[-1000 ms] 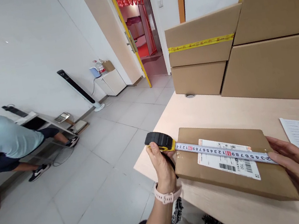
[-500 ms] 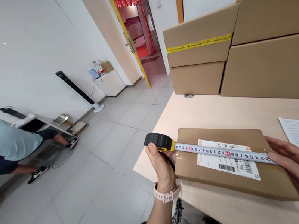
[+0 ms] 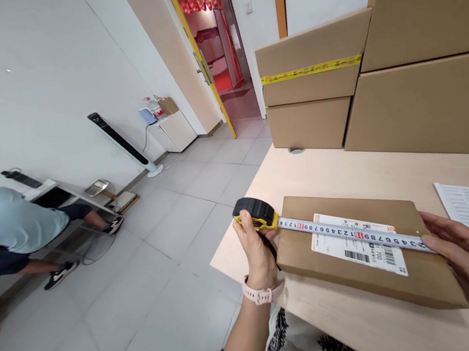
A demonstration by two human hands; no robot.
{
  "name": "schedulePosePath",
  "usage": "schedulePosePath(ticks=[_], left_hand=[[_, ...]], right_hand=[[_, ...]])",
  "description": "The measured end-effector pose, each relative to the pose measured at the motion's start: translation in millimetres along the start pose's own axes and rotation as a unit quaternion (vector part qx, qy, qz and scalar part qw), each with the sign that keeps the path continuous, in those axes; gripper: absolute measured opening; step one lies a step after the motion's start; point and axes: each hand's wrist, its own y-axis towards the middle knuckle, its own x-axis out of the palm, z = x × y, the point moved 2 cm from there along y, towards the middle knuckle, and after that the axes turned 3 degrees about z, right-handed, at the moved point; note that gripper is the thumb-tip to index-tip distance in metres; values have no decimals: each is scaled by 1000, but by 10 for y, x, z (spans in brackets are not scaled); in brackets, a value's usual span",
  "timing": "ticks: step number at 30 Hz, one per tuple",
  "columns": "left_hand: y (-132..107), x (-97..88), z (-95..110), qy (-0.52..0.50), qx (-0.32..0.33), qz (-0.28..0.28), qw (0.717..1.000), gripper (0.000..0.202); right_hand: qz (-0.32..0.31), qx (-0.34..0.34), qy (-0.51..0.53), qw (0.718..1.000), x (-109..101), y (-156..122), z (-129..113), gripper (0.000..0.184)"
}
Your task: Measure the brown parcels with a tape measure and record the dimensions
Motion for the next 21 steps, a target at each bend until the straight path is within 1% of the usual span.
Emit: schedulePosePath(ticks=[4, 7, 10, 13, 21], left_hand=[[96, 178, -45, 31, 7, -2, 999, 51], [145, 318, -111, 48, -3, -12, 999, 53], [158, 402, -164, 57, -8, -16, 998, 53], [156, 424, -188, 57, -7, -17, 998, 52], [151, 410, -186, 53, -8, -26, 998, 51]], right_hand=[[29, -22, 5, 999, -78, 64, 16, 65], [55, -16, 9, 998, -143, 118, 3, 64], [64, -10, 23, 998, -187, 155, -20, 64], [66, -13, 24, 997, -204, 166, -37, 63], [68, -3, 5, 998, -228, 159, -32, 55]])
